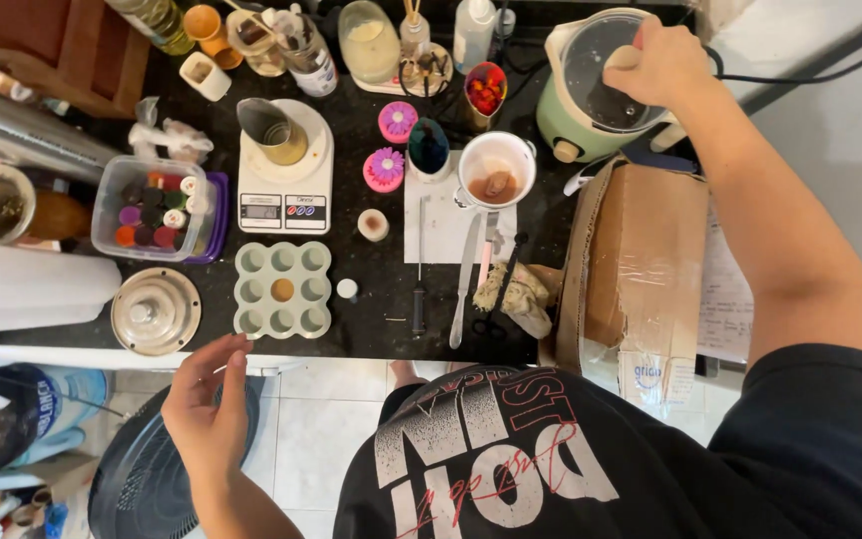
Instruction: Preparing wax for candles by melting, stirring, and monitoring temperature in a pitcher.
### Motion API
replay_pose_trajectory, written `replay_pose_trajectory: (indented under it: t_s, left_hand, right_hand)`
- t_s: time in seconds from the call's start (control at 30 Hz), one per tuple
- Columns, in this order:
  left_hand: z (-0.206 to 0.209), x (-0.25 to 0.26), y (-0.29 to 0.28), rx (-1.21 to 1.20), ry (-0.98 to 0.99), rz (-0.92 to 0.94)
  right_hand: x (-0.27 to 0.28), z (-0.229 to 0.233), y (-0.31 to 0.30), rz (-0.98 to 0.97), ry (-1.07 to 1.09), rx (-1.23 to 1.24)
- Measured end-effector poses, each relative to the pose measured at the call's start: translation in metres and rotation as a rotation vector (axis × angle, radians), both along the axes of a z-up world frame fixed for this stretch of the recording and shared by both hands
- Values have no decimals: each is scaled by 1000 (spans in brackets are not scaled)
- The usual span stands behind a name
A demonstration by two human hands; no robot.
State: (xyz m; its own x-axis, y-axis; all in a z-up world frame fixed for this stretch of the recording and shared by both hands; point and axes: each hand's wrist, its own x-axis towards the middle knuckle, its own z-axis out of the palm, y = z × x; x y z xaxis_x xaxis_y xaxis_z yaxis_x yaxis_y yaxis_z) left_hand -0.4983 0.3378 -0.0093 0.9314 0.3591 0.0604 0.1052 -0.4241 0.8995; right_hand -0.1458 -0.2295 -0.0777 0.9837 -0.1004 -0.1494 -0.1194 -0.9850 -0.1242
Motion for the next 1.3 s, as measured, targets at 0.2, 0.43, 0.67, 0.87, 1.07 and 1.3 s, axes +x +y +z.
replay_pose_trajectory:
  t_s: [0.2, 0.43, 0.67, 0.87, 1.07, 1.3]
  left_hand:
    - [2, 0, 0, -48, 51, -7]
    - [5, 16, 6, -36, -39, -103]
    - [9, 39, -14, -57, -18, -218]
    - [21, 91, -87, 155, -203, -493]
    - [45, 192, -313, 482, -701, -1193]
    - [-87, 369, -652, 1327, -1006, -992]
  right_hand:
    - [-13, -3, -12, -39, -18, 63]
    - [-77, -13, -73, -132, -310, 237]
    - [-115, -25, -186, -261, -532, 182]
    - [-107, -10, -225, -264, -717, 201]
    - [-49, -31, -308, -59, -1020, -19]
    - [15, -56, -379, -116, -664, -96]
